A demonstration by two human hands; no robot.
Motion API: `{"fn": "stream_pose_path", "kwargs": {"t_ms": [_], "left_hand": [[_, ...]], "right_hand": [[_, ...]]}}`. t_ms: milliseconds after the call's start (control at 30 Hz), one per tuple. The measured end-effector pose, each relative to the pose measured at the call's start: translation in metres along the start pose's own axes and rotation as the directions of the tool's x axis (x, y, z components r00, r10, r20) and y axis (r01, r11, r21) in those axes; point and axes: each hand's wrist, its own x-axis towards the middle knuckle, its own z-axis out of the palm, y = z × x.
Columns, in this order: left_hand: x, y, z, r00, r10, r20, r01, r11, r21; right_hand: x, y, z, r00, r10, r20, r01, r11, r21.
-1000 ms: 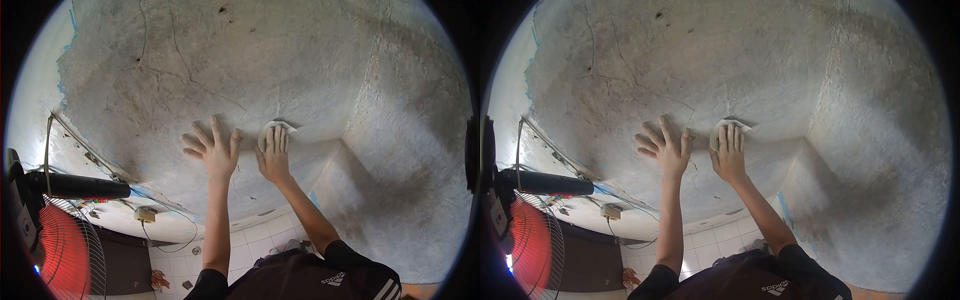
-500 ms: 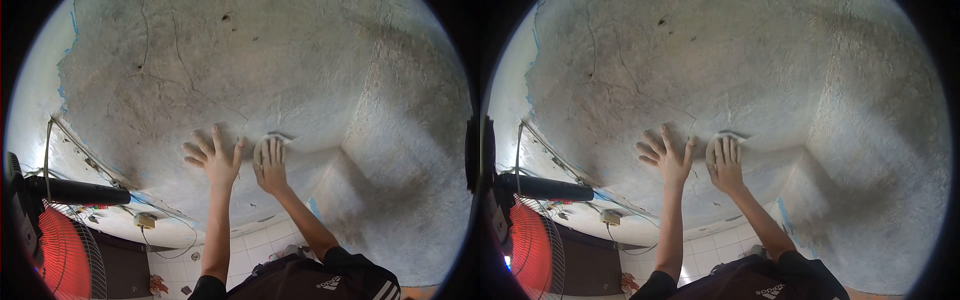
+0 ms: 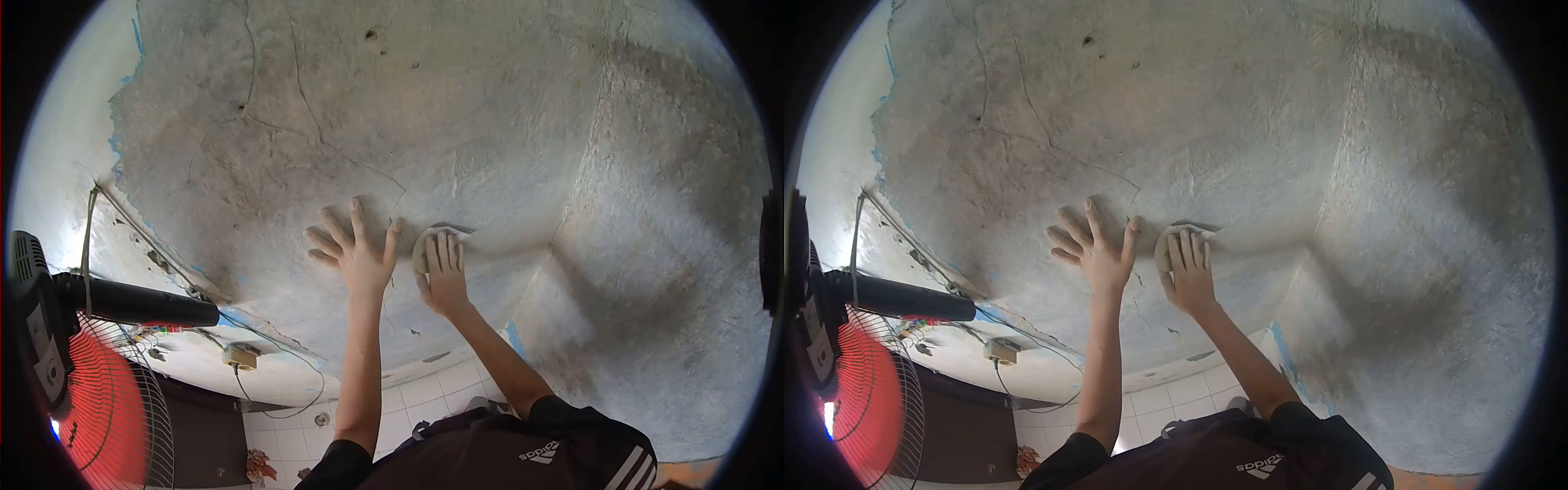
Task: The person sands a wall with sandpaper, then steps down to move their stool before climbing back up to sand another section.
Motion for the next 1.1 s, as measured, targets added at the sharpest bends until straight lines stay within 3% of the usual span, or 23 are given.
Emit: {"fn": "stream_pose_path", "kwargs": {"t_ms": [167, 267, 400, 467, 633, 700, 900, 967, 1100], "left_hand": [[-0.005, -0.003, 0.003, 1.000, 0.011, 0.002, -0.011, 1.000, 0.025], [-0.005, -0.003, 0.002, 1.000, 0.020, -0.011, -0.020, 1.000, 0.021], [-0.004, -0.002, 0.002, 0.998, 0.039, -0.039, -0.039, 0.999, 0.014], [-0.005, -0.004, 0.002, 0.999, 0.035, -0.028, -0.034, 0.999, 0.020], [-0.004, -0.005, 0.010, 0.992, 0.061, -0.107, -0.062, 0.998, -0.009], [-0.006, -0.007, 0.008, 0.993, 0.047, -0.111, -0.053, 0.997, -0.053], [-0.006, -0.010, 0.008, 0.992, 0.093, -0.090, -0.087, 0.994, 0.067], [-0.005, -0.007, 0.004, 0.999, 0.047, 0.011, -0.048, 0.998, 0.036], [-0.005, 0.006, -0.012, 0.995, 0.039, 0.090, -0.040, 0.999, 0.003]], "right_hand": [[0.088, -0.006, -0.059, 0.965, 0.070, -0.252, -0.051, 0.995, 0.084], [0.092, -0.004, -0.065, 0.964, 0.079, -0.253, -0.065, 0.996, 0.063], [0.013, 0.005, -0.018, 0.977, 0.099, -0.188, -0.088, 0.994, 0.065], [-0.012, 0.017, -0.009, 0.997, 0.060, -0.044, -0.060, 0.998, -0.015], [0.079, 0.005, -0.084, 0.989, 0.068, -0.130, -0.078, 0.994, -0.076], [0.106, -0.002, -0.103, 0.972, -0.019, -0.235, 0.017, 1.000, -0.013], [0.032, 0.000, -0.051, 0.993, 0.033, -0.111, -0.036, 0.999, -0.023], [0.014, 0.001, -0.041, 0.995, 0.087, -0.040, -0.090, 0.994, -0.062], [0.088, -0.004, -0.091, 0.985, 0.063, -0.161, -0.065, 0.998, -0.008]]}}
